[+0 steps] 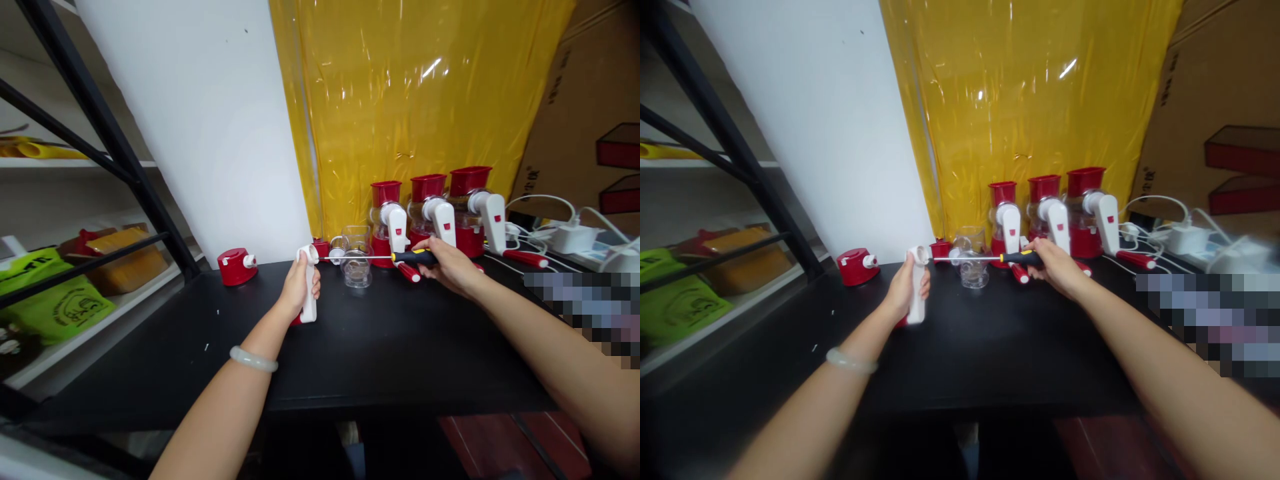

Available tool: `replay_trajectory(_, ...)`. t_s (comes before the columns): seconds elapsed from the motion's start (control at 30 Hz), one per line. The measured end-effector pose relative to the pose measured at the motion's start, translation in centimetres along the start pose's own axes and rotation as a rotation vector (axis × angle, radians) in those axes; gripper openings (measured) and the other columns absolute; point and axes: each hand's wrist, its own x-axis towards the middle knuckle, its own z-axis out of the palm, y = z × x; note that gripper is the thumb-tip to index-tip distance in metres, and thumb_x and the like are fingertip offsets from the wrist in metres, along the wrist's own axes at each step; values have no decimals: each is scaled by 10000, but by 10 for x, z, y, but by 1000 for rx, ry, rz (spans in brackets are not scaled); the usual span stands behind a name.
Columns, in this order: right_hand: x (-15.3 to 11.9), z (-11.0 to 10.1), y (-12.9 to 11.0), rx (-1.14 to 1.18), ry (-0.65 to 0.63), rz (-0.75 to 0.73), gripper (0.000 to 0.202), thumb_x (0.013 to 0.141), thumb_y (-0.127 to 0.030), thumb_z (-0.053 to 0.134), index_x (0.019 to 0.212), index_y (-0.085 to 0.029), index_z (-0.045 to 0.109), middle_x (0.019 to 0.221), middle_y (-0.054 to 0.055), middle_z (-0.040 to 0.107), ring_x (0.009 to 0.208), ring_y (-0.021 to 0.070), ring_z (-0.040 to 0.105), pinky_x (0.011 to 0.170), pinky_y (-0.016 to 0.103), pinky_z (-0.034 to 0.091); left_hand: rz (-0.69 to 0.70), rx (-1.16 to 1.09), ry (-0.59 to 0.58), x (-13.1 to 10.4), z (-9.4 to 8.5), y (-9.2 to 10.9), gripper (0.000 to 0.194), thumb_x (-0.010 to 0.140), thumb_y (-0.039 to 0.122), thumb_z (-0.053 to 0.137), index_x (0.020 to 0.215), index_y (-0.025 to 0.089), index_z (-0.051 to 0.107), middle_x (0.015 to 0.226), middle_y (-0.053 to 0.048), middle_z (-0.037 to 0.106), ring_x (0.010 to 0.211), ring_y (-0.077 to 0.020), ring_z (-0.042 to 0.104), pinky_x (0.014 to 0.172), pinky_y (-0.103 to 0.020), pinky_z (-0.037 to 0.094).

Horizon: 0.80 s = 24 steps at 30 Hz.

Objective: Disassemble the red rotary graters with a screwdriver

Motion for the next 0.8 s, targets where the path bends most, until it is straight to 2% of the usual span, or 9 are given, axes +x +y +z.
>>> replay_trajectory(0.1,1,0,0,-57,30,-32,394,726,-634,718,764,-254,623,598,-8,538,502,129,469,443,279,399,-1,7,-14,0,0,0,601,744,800,546,835,216,437,518,81,445,341,-77,365,326,-202,345)
replay_trajectory(0.3,0,1,-3,-61,39,-100,318,759,-570,712,758,-261,633,668,11,553,542,144,489,460,300,439,5,61,-10,0,-1,-3,557,795,767,517,885,223,444,519,88,445,334,-78,369,331,-197,357)
replay_trajectory(0.47,2,0,-2,-28,59,-119,334,707,-568,762,744,-254,655,712,2,580,581,127,512,473,263,459,15,151,7,3,-5,-7,552,797,764,519,925,233,441,529,95,451,339,-78,388,328,-187,361)
replay_trajectory(0.57,2,0,-2,29,40,-132,315,689,-526,799,781,-248,680,763,0,620,663,128,566,561,254,506,10,172,13,4,-7,-8,555,796,766,516,937,234,443,533,92,459,343,-81,394,328,-189,364)
replay_trajectory(0.7,-1,0,-3,77,-23,-98,265,693,-414,823,854,-244,700,869,20,677,799,160,638,729,306,553,5,150,32,5,-7,-7,562,786,772,522,924,233,443,523,91,459,339,-82,388,328,-189,355)
replay_trajectory(0.8,-2,0,-4,116,-43,-94,270,664,-351,834,863,-244,685,868,19,689,810,178,669,766,340,558,-1,119,17,4,-6,-7,552,792,764,522,924,233,447,513,93,448,333,-83,372,328,-192,353)
